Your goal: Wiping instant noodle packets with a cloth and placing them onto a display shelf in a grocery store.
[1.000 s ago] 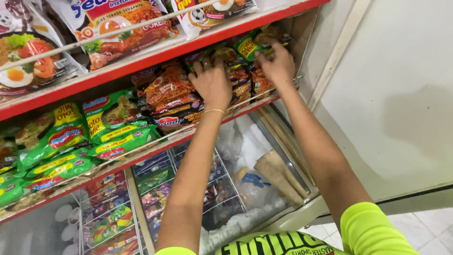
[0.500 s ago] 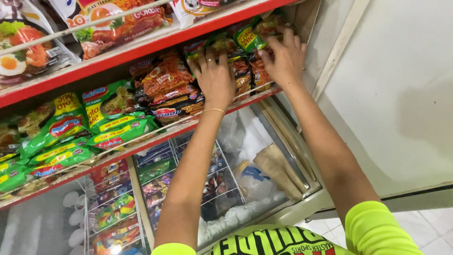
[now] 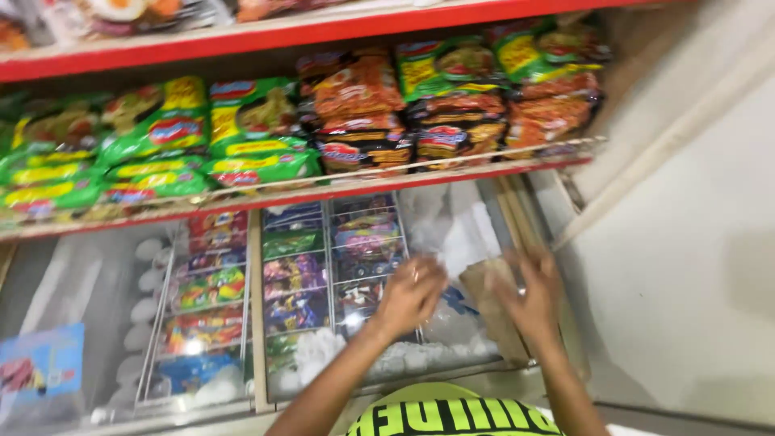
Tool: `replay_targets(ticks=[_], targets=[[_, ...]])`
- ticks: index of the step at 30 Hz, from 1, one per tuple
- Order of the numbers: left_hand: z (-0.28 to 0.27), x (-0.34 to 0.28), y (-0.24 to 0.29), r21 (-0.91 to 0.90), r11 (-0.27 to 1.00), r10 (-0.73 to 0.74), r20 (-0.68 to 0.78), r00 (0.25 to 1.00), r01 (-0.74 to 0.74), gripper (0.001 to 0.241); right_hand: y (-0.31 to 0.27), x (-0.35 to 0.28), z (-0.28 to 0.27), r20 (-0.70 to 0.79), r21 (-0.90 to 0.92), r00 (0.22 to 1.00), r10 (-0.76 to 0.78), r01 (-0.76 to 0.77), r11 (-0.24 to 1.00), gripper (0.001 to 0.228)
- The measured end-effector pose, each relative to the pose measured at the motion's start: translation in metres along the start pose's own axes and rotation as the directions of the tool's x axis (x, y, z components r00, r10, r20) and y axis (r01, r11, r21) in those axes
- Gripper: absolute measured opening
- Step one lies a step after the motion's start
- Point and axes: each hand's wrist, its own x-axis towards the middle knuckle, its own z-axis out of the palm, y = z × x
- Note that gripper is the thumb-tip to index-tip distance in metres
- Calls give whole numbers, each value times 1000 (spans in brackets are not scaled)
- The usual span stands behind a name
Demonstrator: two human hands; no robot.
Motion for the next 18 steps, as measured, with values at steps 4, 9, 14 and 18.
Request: replay_targets(ticks=[4,9,14,18], targets=[[-34,-76,44,73,948,-315,56,948,310,8,46,-81,28,245,-338,944,220,-129,932,87],[-67,-110,98,71,744,-652,-136,746,664,12,67,-84,43,201,-288,980,2,56,956,78],[-63,-131,112,52,665,-727,-181,662,745,13,69,-74,53,267,-234,963,-28,94,968,78],[-56,-144,121,-50,593,-801,-138,582,804,15,48,-74,59,401,-196,916,-21,108,975,77]])
